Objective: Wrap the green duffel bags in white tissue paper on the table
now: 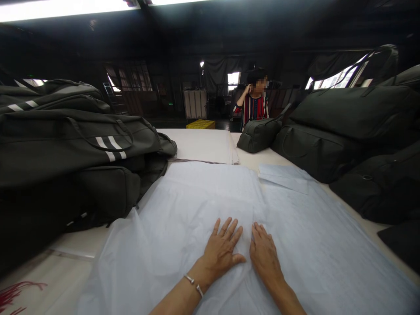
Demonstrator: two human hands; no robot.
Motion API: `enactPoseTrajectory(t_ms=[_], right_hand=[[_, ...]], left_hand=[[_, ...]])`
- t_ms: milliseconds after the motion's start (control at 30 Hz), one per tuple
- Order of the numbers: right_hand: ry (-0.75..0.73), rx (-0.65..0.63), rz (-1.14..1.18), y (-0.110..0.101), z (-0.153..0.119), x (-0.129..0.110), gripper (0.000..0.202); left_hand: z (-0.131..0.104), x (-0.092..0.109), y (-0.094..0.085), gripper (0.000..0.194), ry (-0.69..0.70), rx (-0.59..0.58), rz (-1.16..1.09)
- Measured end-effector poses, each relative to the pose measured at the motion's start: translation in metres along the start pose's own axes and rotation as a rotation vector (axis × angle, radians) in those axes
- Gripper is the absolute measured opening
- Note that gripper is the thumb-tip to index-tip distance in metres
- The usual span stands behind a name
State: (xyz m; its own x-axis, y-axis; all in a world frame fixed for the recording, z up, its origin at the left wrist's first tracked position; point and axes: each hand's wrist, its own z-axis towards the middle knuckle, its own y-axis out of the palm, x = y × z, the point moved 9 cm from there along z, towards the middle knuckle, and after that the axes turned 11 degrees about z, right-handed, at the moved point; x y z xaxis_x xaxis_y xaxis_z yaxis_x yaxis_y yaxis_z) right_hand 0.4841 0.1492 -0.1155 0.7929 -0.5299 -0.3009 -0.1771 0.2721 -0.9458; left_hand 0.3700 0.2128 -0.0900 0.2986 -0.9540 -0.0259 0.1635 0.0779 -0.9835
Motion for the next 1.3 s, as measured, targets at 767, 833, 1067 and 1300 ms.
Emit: enactPoseTrajectory(t_ms=[767,833,1067,1300], right_hand=[[0.094,-0.073,-0.095,-0.007,-0.012,-0.001,0.056],[0.118,-0.071,-0.042,-0.007,-0.011,0.004,0.057],[0.040,-0.025,0.043,-0.037,0.023,-0.016,0.057],[-0.169,-0.162,0.040,-0.002,0.053,-0.039,0.056]], left_hand=[[-0.004,-0.004,0.005,0.082,-0.103,-0.167,-0.106],[-0.004,-0.004,0.005,0.081,-0.107,-0.159,-0.118],[-0.003,-0.004,0.007,0.085,-0.101,-0.160,-0.086],[-0.001,-0.004,0.009,0.089,-0.092,-0.167,-0.079]])
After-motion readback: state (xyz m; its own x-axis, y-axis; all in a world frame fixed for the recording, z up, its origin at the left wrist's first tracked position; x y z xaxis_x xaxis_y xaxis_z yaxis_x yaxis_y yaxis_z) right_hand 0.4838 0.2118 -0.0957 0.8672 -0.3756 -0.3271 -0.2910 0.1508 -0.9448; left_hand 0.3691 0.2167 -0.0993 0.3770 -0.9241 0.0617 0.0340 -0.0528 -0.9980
